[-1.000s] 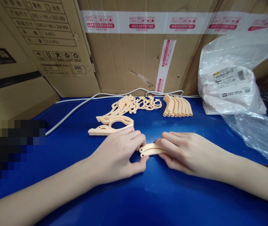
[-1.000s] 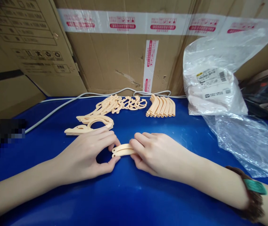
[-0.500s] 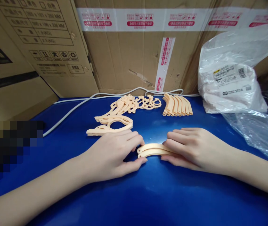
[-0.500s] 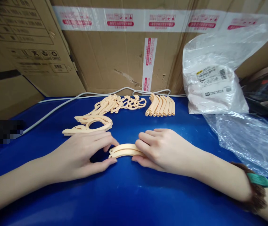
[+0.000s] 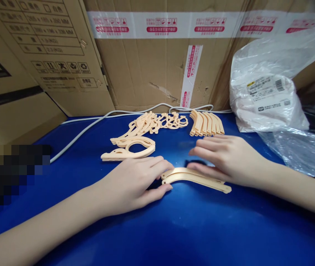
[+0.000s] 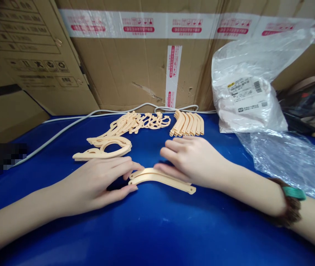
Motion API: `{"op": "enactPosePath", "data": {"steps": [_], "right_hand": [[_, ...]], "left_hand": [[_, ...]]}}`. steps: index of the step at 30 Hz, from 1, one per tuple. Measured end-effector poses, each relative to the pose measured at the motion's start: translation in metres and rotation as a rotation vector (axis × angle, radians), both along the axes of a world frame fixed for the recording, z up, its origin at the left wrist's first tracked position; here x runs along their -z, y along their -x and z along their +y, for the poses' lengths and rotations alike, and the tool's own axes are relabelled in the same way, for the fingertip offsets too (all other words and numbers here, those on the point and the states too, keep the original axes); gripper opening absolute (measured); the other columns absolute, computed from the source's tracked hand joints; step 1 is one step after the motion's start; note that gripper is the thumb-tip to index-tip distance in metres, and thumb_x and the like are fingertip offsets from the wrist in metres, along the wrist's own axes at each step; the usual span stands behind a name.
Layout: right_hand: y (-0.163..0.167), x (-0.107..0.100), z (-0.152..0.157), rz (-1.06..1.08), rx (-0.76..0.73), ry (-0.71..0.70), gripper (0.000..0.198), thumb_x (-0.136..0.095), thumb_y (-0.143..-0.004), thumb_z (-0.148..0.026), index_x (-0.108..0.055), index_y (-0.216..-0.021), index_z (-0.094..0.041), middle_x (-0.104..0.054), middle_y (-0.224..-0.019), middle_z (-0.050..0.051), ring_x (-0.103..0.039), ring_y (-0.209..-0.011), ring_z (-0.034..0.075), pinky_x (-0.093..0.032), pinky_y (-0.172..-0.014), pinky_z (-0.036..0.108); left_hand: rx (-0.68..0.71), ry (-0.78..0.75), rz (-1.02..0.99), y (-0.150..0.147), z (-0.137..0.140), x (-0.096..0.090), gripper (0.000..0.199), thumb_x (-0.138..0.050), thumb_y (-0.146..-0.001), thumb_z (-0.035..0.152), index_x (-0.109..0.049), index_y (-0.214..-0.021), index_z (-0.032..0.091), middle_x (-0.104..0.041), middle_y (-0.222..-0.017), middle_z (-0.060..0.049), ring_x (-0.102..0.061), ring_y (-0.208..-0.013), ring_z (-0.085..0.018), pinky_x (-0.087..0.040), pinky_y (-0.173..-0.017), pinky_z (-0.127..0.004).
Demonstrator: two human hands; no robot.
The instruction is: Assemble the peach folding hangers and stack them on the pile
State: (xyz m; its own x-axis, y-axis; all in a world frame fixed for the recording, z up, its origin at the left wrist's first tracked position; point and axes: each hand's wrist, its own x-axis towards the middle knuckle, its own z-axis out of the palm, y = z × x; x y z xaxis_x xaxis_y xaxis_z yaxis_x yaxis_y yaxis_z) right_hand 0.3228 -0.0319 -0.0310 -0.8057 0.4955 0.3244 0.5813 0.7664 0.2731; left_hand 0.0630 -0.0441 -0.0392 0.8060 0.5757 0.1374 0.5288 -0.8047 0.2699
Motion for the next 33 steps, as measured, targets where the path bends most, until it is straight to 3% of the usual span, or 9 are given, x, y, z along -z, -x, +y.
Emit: {"op": "enactPosePath", "data": {"steps": [4,8,16,20,25,31,33], "right_hand": [[-0.003,-0.019,0.025,-0.062,0.135,-0.038,0.036,-0.039,-0.099,-0.036,-0.068,-0.099,-0.014,-0.067,-0.092,0.012,-0.061,-0.091,0.025,-0.043,-0.079,0.036],[-0.003,-0.035,0.059,-0.123,0.17,-0.071,0.039,-0.036,-0.1,-0.035,-0.068,-0.107,-0.014,-0.066,-0.097,0.013,-0.059,-0.091,0.026,-0.041,-0.079,0.039],[0.011,-0.023,0.119,-0.129,0.244,0.076,0.045,-0.035,-0.099,-0.039,-0.061,-0.124,-0.011,-0.064,-0.12,0.017,-0.058,-0.107,0.03,-0.039,-0.087,0.042],[0.018,-0.016,0.128,-0.15,0.228,0.142,0.044,-0.039,-0.099,-0.041,-0.064,-0.12,-0.012,-0.066,-0.116,0.014,-0.06,-0.104,0.027,-0.041,-0.087,0.039],[0.025,-0.014,0.128,-0.153,0.203,0.15,0.031,-0.047,-0.095,-0.032,-0.07,-0.109,-0.017,-0.068,-0.108,0.01,-0.062,-0.1,0.023,-0.042,-0.084,0.034],[0.028,-0.022,0.124,-0.117,0.279,0.1,0.033,-0.05,-0.092,-0.036,-0.068,-0.11,-0.015,-0.068,-0.107,0.013,-0.064,-0.094,0.027,-0.042,-0.074,0.035],[0.028,-0.025,0.123,-0.11,0.317,0.144,0.031,-0.053,-0.09,-0.035,-0.069,-0.108,-0.015,-0.071,-0.103,0.012,-0.064,-0.093,0.028,-0.042,-0.075,0.036]], "left_hand": [[-0.001,-0.003,-0.009,0.0,0.0,0.001,0.02,-0.049,-0.096,0.032,-0.055,-0.112,0.022,-0.061,-0.088,0.002,-0.058,-0.079,-0.014,-0.038,-0.066,-0.025],[-0.003,-0.005,-0.01,0.001,0.0,0.001,0.019,-0.049,-0.096,0.032,-0.055,-0.111,0.022,-0.061,-0.089,0.002,-0.058,-0.08,-0.013,-0.038,-0.066,-0.025],[0.0,-0.01,0.01,0.001,0.0,0.0,0.021,-0.048,-0.096,0.031,-0.054,-0.113,0.021,-0.061,-0.091,0.001,-0.058,-0.079,-0.013,-0.038,-0.066,-0.025],[0.007,-0.026,0.006,0.001,0.0,0.0,0.021,-0.048,-0.096,0.032,-0.055,-0.112,0.021,-0.062,-0.091,0.001,-0.059,-0.079,-0.014,-0.038,-0.065,-0.025],[0.014,-0.031,0.003,0.001,0.0,0.001,0.021,-0.048,-0.096,0.032,-0.055,-0.113,0.021,-0.062,-0.091,0.001,-0.059,-0.079,-0.014,-0.038,-0.065,-0.025],[0.005,-0.019,0.008,0.001,-0.001,0.0,0.022,-0.048,-0.097,0.032,-0.054,-0.114,0.021,-0.062,-0.092,0.001,-0.059,-0.08,-0.014,-0.038,-0.066,-0.025],[0.004,-0.022,0.011,0.001,-0.001,0.0,0.022,-0.048,-0.097,0.032,-0.054,-0.115,0.021,-0.062,-0.092,0.001,-0.059,-0.08,-0.014,-0.038,-0.065,-0.025]]}}
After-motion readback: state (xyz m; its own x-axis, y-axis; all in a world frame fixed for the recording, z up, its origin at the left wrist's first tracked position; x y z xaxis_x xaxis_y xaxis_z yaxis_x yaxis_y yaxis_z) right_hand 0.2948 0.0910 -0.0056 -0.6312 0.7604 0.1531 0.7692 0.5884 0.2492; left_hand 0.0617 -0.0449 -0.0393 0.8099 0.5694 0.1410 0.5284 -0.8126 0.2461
